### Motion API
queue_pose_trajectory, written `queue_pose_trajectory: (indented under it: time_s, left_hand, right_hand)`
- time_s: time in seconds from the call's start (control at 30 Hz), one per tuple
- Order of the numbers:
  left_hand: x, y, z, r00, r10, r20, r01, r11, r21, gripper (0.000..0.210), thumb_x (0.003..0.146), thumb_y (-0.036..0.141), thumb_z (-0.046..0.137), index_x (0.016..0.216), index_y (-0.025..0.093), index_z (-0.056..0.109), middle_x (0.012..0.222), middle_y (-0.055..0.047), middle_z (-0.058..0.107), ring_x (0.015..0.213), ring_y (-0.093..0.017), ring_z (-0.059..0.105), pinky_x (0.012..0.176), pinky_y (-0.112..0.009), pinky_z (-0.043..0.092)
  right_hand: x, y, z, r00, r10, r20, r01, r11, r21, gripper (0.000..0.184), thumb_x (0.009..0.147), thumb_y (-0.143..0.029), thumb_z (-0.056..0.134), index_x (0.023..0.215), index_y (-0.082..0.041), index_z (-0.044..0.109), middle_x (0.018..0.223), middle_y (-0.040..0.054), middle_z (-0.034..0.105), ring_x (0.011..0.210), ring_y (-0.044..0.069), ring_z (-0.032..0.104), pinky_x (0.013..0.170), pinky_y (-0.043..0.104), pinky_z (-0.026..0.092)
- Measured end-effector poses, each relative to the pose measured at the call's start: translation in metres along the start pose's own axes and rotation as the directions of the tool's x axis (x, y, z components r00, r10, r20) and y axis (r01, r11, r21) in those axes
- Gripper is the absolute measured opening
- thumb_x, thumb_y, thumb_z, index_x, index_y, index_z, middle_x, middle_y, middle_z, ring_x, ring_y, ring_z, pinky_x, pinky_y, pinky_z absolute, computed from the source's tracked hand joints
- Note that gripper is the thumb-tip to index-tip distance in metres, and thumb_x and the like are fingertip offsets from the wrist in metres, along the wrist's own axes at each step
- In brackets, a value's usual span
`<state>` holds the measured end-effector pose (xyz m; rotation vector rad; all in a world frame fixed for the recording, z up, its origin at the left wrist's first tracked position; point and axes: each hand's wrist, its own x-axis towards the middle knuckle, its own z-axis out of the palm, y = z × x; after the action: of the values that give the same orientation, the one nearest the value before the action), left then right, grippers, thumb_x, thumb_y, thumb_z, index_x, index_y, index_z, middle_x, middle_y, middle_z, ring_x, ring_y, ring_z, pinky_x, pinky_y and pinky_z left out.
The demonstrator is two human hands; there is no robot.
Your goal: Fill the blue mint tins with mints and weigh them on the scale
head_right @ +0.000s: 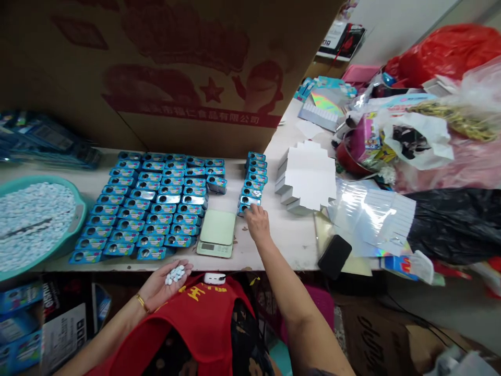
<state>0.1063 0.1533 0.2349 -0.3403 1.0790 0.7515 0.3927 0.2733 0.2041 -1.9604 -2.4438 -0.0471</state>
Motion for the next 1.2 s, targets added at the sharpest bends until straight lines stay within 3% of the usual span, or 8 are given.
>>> queue_pose_trajectory:
  time_s: [0.2,0.33,0.47,0.6,0.67,0.77,0.83,1.2]
  left_hand:
    - [-0.002,-0.007,-0.006,0.999,0.012,0.038,-0.012,1.000,-0.026,0.016,0.081,0.012,0.045,0.083,0.005,0.060,0.077,-0.015,0.067,0.071,-0.018,0.065,0.062,-0.026,0.054]
    - [-0.003,-0.009,-0.013,0.999,0.028,0.038,-0.026,0.998,-0.063,0.016,0.080,0.011,0.045,0.083,0.005,0.060,0.077,-0.015,0.067,0.074,-0.019,0.065,0.065,-0.027,0.053]
    - [-0.006,-0.010,-0.009,0.998,0.013,0.053,-0.009,0.998,-0.068,0.018,0.080,0.011,0.045,0.088,0.005,0.060,0.082,-0.016,0.067,0.080,-0.021,0.064,0.069,-0.029,0.053]
    - [-0.009,-0.009,-0.007,0.996,0.010,0.088,-0.004,0.998,-0.070,0.019,0.079,0.010,0.045,0.089,0.004,0.060,0.090,-0.018,0.065,0.088,-0.022,0.062,0.075,-0.031,0.051]
    - [-0.008,-0.010,-0.009,0.994,0.000,0.113,0.009,0.997,-0.082,0.018,0.080,0.009,0.044,0.088,0.004,0.060,0.089,-0.017,0.065,0.087,-0.022,0.062,0.076,-0.032,0.050]
    - [-0.006,-0.012,-0.014,0.988,-0.003,0.151,0.021,0.993,-0.117,0.016,0.081,0.009,0.042,0.079,0.007,0.058,0.076,-0.010,0.066,0.073,-0.016,0.063,0.070,-0.029,0.051]
    - [-0.005,-0.013,-0.018,0.986,-0.015,0.168,0.036,0.992,-0.125,0.015,0.081,0.011,0.043,0.074,0.009,0.057,0.068,-0.007,0.064,0.066,-0.014,0.062,0.066,-0.027,0.051]
    - [-0.009,-0.015,-0.018,0.988,-0.052,0.145,0.064,0.995,-0.075,0.016,0.082,0.013,0.043,0.072,0.010,0.055,0.062,-0.005,0.061,0.060,-0.013,0.061,0.061,-0.026,0.050]
  right_hand:
    - [-0.012,-0.005,-0.025,0.997,-0.069,-0.032,0.070,0.998,0.009,0.021,0.084,-0.016,0.039,0.093,-0.020,0.058,0.121,0.0094,0.043,0.102,0.024,0.036,0.082,0.036,0.028]
    - [-0.025,-0.036,-0.046,0.966,-0.259,0.019,0.257,0.963,0.081,0.023,0.084,-0.015,0.040,0.100,-0.021,0.055,0.121,0.0082,0.045,0.100,0.023,0.038,0.084,0.037,0.028]
    - [-0.020,-0.072,-0.040,0.908,-0.408,0.095,0.389,0.905,0.170,0.023,0.083,-0.013,0.041,0.099,-0.020,0.055,0.118,0.0098,0.047,0.097,0.021,0.042,0.080,0.036,0.032]
    - [-0.030,-0.099,-0.040,0.903,-0.429,0.004,0.416,0.876,0.244,0.023,0.086,-0.015,0.039,0.103,-0.016,0.054,0.119,0.0115,0.046,0.103,0.021,0.040,0.085,0.037,0.031]
    - [-0.044,-0.117,-0.049,0.862,-0.508,0.005,0.479,0.816,0.324,0.023,0.087,-0.020,0.038,0.103,-0.015,0.054,0.111,0.0112,0.051,0.096,0.020,0.043,0.081,0.035,0.034]
    - [-0.066,-0.146,-0.065,0.746,-0.663,0.063,0.578,0.691,0.434,0.022,0.086,-0.022,0.040,0.104,-0.014,0.051,0.093,0.0080,0.054,0.084,0.018,0.046,0.072,0.031,0.038]
    - [-0.074,-0.159,-0.071,0.716,-0.692,0.097,0.586,0.670,0.455,0.022,0.084,-0.019,0.044,0.105,-0.013,0.049,0.090,0.0067,0.052,0.083,0.018,0.045,0.071,0.031,0.039]
    - [-0.076,-0.163,-0.069,0.682,-0.721,0.120,0.613,0.653,0.445,0.011,0.083,-0.018,0.046,0.090,-0.014,0.054,0.088,0.0048,0.052,0.081,0.017,0.046,0.071,0.029,0.040]
